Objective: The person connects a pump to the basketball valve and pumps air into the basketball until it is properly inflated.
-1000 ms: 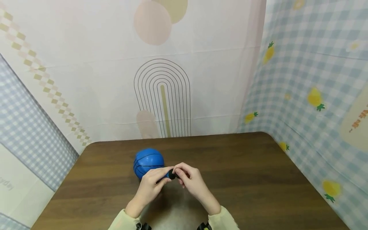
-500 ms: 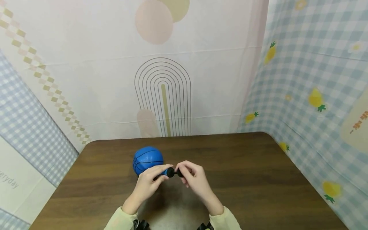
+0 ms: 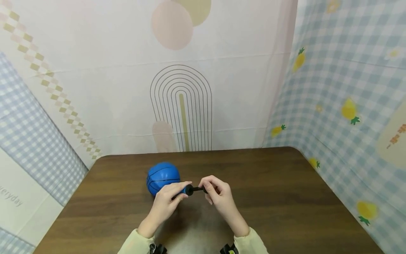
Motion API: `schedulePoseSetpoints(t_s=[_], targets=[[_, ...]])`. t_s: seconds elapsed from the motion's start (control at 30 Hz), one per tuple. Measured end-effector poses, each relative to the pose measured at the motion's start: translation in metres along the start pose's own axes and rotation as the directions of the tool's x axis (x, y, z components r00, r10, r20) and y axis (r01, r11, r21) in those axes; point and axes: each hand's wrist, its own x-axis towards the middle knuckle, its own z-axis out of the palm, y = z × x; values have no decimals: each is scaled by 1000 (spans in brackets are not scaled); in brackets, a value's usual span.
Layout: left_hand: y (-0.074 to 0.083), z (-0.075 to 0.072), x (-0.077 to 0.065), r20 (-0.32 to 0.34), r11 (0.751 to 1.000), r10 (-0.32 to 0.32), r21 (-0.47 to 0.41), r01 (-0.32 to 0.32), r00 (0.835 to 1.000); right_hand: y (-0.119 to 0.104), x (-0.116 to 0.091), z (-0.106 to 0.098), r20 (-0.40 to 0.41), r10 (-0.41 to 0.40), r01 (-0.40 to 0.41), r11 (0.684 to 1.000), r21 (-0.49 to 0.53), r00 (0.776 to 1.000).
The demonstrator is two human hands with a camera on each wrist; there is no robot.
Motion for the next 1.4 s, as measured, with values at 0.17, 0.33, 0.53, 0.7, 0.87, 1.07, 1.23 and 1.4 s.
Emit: schedulePoseSetpoints(t_s=[0.17, 0.33, 0.53, 0.7, 0.87, 1.07, 1.23, 1.4], targets=[[5, 5, -4, 17, 999, 34, -13, -34, 999, 25, -7, 14, 43, 75, -75, 997, -2, 996], [2, 2, -2, 44, 999, 34, 4, -34, 998, 32, -9, 20, 81, 127, -124, 992, -40, 989], [-4, -2, 0, 87, 1000, -20, -9, 21, 996, 16, -3, 15, 64, 254, -245, 962, -121, 965], [-7, -3, -3, 113, 996, -76, -27, 79, 991, -5, 2, 6, -2, 216, -216, 976, -15, 976], [-5, -5, -2, 150, 993, -109, -31, 115, 983, -27, 3, -8, -62, 118, -119, 993, -14, 991], [-4, -3, -1, 101, 998, -48, -31, 51, 994, -24, 1, -2, -126, 46, -54, 997, -58, 991], [-3, -1, 0, 45, 996, 36, -80, -32, 998, -9, -2, 15, -109, -13, 7, 998, -55, 994], [1, -2, 3, 13, 993, 95, -67, -94, 995, 13, -6, 28, -64, -7, 1, 996, -90, 998]])
